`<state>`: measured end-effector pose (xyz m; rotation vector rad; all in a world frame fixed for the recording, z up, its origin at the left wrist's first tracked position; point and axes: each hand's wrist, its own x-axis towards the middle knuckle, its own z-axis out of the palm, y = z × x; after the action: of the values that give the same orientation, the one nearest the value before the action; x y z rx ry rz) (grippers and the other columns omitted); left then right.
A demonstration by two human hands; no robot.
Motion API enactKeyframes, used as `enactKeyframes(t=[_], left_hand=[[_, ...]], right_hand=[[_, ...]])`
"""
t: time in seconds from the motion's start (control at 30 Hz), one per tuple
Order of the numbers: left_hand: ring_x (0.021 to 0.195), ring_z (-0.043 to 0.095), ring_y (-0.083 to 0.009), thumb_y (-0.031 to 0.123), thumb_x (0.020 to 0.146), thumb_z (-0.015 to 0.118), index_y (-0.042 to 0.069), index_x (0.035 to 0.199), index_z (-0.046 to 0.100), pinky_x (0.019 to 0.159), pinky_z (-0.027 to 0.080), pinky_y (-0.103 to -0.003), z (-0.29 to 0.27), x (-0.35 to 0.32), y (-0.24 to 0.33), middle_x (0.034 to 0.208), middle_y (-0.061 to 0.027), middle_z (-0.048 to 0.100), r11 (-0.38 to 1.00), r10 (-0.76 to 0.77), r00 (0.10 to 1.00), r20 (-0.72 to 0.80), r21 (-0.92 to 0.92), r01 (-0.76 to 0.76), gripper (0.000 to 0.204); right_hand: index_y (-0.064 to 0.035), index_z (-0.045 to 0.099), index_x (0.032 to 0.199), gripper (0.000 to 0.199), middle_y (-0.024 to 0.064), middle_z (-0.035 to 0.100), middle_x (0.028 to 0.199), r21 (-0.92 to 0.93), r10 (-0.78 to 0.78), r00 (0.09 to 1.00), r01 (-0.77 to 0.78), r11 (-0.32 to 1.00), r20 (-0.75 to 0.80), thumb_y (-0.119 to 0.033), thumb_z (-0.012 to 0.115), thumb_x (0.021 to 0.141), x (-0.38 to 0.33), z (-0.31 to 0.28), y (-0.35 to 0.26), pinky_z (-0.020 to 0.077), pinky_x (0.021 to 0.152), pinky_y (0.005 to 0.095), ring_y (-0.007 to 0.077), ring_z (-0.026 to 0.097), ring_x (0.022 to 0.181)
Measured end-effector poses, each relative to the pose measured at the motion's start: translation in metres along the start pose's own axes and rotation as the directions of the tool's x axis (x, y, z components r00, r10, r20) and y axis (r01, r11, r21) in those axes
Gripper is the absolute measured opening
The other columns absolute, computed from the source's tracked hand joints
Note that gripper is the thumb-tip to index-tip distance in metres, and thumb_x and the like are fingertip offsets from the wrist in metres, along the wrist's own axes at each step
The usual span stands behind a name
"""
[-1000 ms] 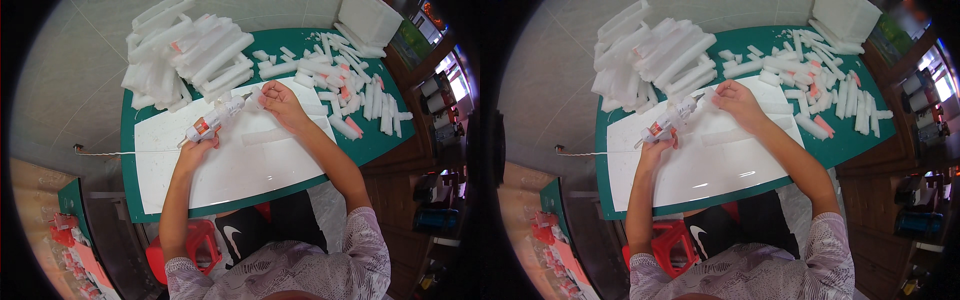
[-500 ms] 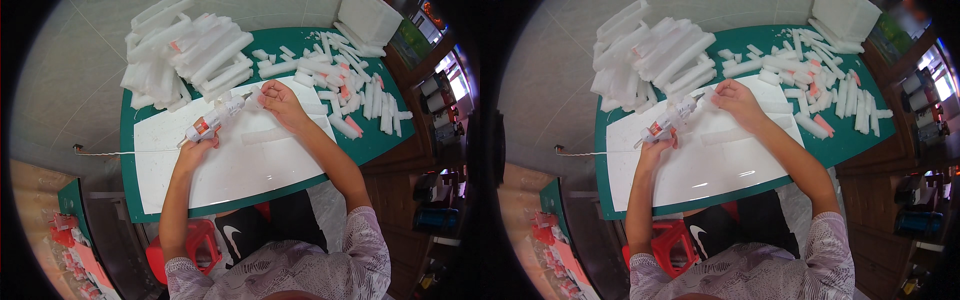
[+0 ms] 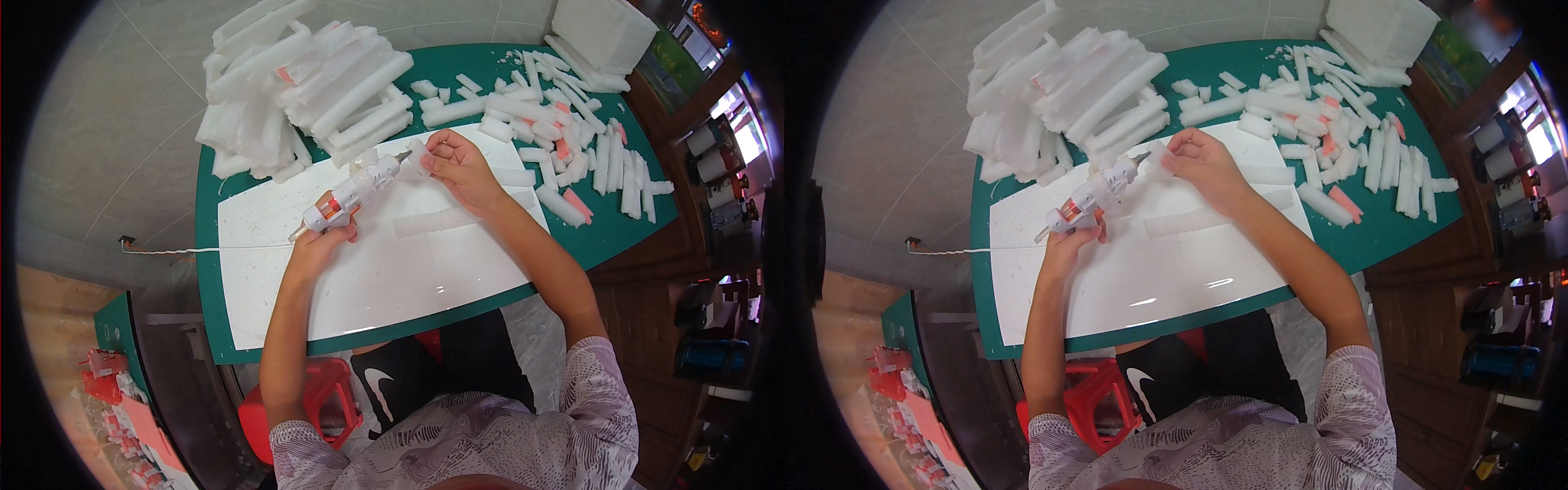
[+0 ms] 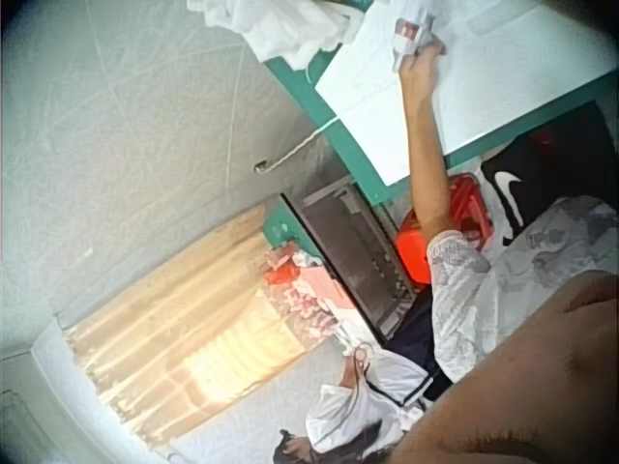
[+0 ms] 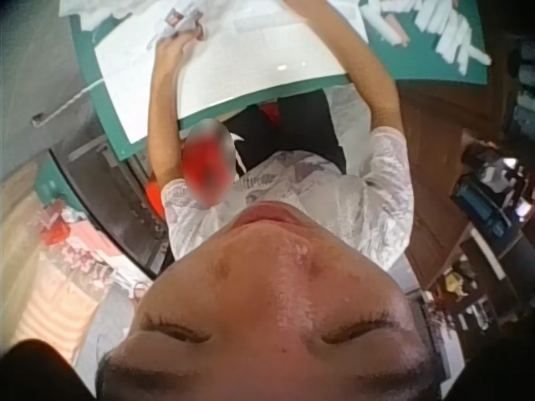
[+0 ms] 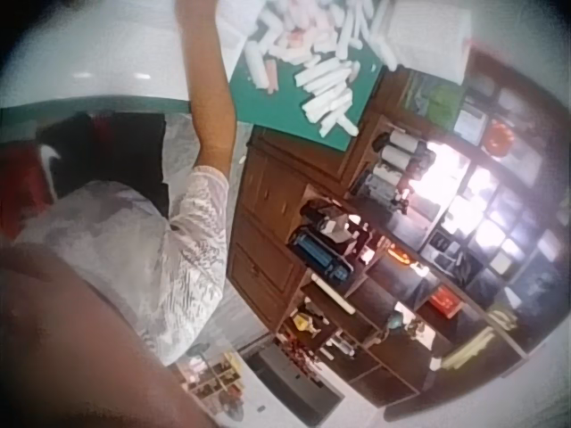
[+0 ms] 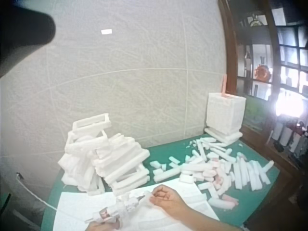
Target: Use a hot glue gun to assemble white polyethylene foam strips onto a base sheet.
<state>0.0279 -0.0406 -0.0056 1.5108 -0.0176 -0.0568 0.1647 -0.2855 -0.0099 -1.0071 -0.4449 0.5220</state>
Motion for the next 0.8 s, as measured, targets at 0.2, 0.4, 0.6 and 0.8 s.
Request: enactKeyframes(t=[0.2,0.4,0.6,0.8], left_hand=[[0.078,0.055,-0.0164,0.002,0.079,0.057,0.002,0.121,0.054,0.074,0.045,-0.03,0.002,-0.001,0.002,0.082,-0.0055,0.056,1.0,0.03,0.998,-0.052,-0.009,-0.03,0.042],[0.077,0.055,-0.0157,0.003,0.079,0.058,0.003,0.114,0.055,0.072,0.045,-0.03,0.005,0.001,0.003,0.081,-0.0055,0.056,0.996,0.065,0.992,-0.111,-0.057,-0.071,0.036],[0.075,0.057,-0.0187,0.002,0.076,0.062,0.002,0.114,0.057,0.069,0.045,-0.032,0.0,0.003,-0.004,0.09,-0.0063,0.059,0.998,0.051,0.997,-0.056,0.028,-0.049,0.039],[0.075,0.057,-0.0186,0.004,0.076,0.062,0.003,0.113,0.058,0.07,0.045,-0.032,-0.001,0.003,-0.003,0.083,-0.0064,0.058,0.998,0.049,0.998,-0.038,0.035,-0.048,0.037]], right_hand=[[-0.0095,0.054,0.103,0.019,0.0023,0.064,0.101,0.005,-0.002,1.0,0.002,1.0,0.013,-0.005,0.066,0.091,-0.002,0.001,-0.003,0.0471,0.087,0.0243,0.0092,0.059,0.094],[-0.0092,0.054,0.104,0.019,0.0027,0.065,0.102,-0.008,0.036,0.999,-0.035,0.999,0.038,-0.005,0.067,0.09,-0.003,0.004,-0.006,0.0473,0.086,0.0246,0.0099,0.059,0.094],[-0.0086,0.054,0.105,0.021,0.0028,0.065,0.101,-0.008,0.053,0.997,-0.053,0.999,0.063,-0.005,0.067,0.09,-0.002,0.001,-0.005,0.0479,0.085,0.0242,0.0096,0.06,0.092],[-0.0085,0.054,0.106,0.021,0.0025,0.065,0.1,-0.009,0.056,0.997,-0.056,0.998,0.048,-0.005,0.067,0.09,-0.002,0.003,-0.005,0.0479,0.084,0.0241,0.0096,0.06,0.092]])
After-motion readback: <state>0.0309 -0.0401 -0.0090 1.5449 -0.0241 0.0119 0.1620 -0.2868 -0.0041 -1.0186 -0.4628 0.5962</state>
